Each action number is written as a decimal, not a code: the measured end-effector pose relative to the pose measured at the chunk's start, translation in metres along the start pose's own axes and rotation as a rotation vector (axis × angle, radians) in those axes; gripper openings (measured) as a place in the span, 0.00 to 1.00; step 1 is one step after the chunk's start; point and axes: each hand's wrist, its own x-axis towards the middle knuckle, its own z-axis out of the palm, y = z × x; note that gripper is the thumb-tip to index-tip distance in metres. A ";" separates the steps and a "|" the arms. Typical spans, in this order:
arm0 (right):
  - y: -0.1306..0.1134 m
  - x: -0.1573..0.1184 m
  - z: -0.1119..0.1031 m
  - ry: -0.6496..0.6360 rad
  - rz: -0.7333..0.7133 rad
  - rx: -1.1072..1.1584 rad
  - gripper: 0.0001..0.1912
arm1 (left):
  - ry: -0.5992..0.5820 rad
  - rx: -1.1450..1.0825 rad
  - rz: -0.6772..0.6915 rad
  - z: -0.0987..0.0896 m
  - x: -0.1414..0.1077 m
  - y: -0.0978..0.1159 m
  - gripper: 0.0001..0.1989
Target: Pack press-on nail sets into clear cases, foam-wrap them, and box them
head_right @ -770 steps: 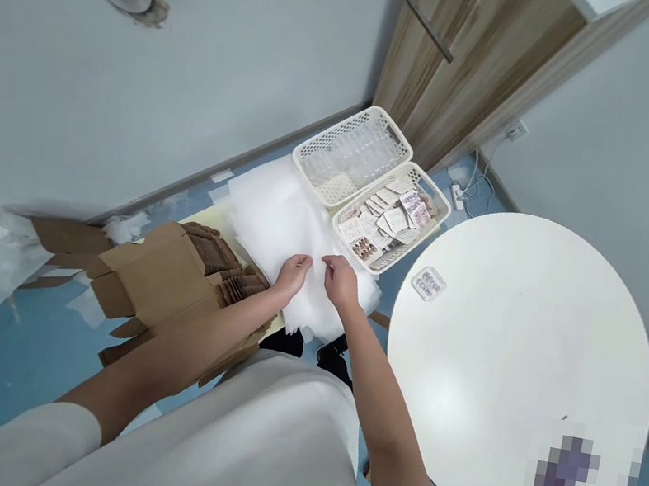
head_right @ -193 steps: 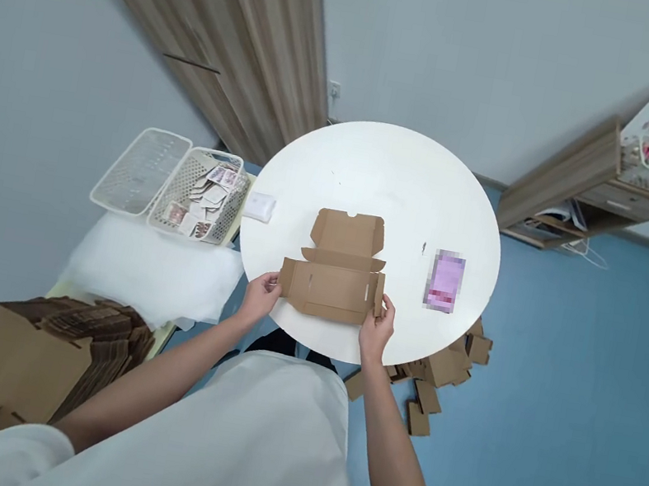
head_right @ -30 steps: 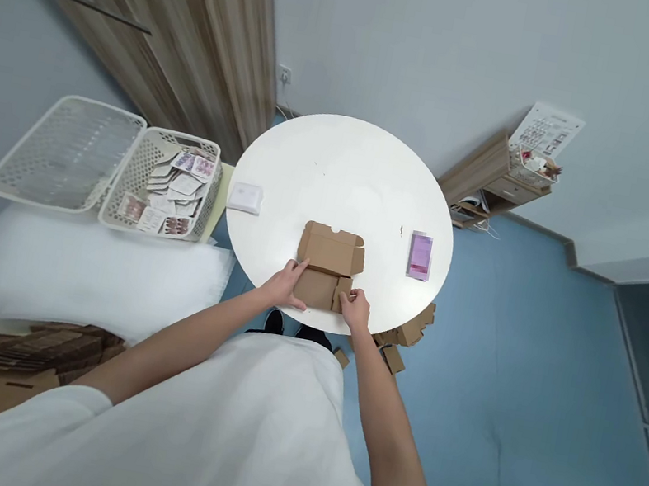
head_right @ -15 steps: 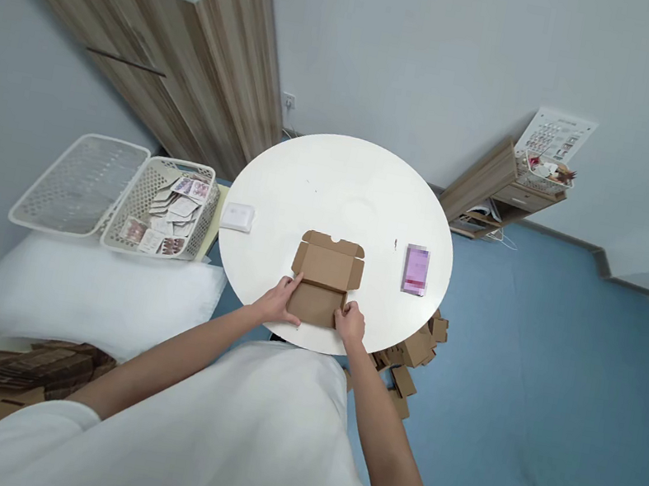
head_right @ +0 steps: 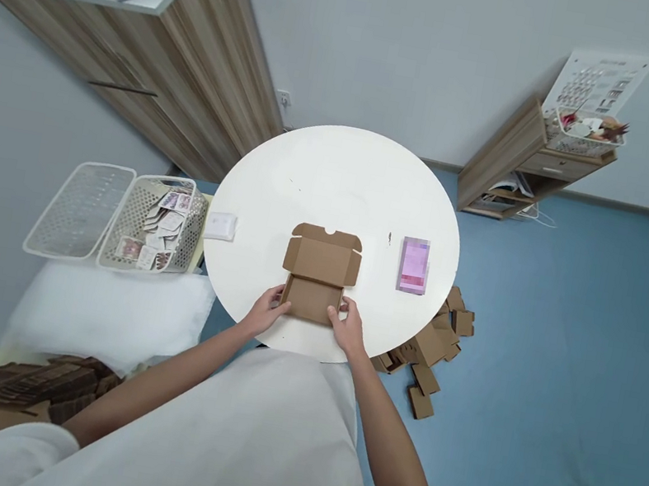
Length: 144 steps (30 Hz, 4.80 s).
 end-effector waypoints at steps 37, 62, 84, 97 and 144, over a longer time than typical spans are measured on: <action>-0.117 0.031 0.065 0.066 -0.225 0.180 0.18 | 0.614 0.063 -0.113 -0.145 0.071 -0.021 0.26; -0.186 0.102 0.204 0.017 -0.180 0.111 0.21 | 0.442 -0.190 0.026 -0.170 0.099 -0.012 0.21; -0.057 0.044 -0.018 0.128 -0.109 -0.190 0.22 | -0.090 0.177 0.180 0.031 0.043 0.087 0.18; -0.030 0.035 0.004 -0.004 -0.278 -0.561 0.15 | -0.166 0.669 0.204 0.037 0.017 0.060 0.18; -0.059 0.066 -0.071 -0.234 -0.005 0.532 0.34 | -0.263 -0.314 -0.179 -0.035 0.066 0.088 0.39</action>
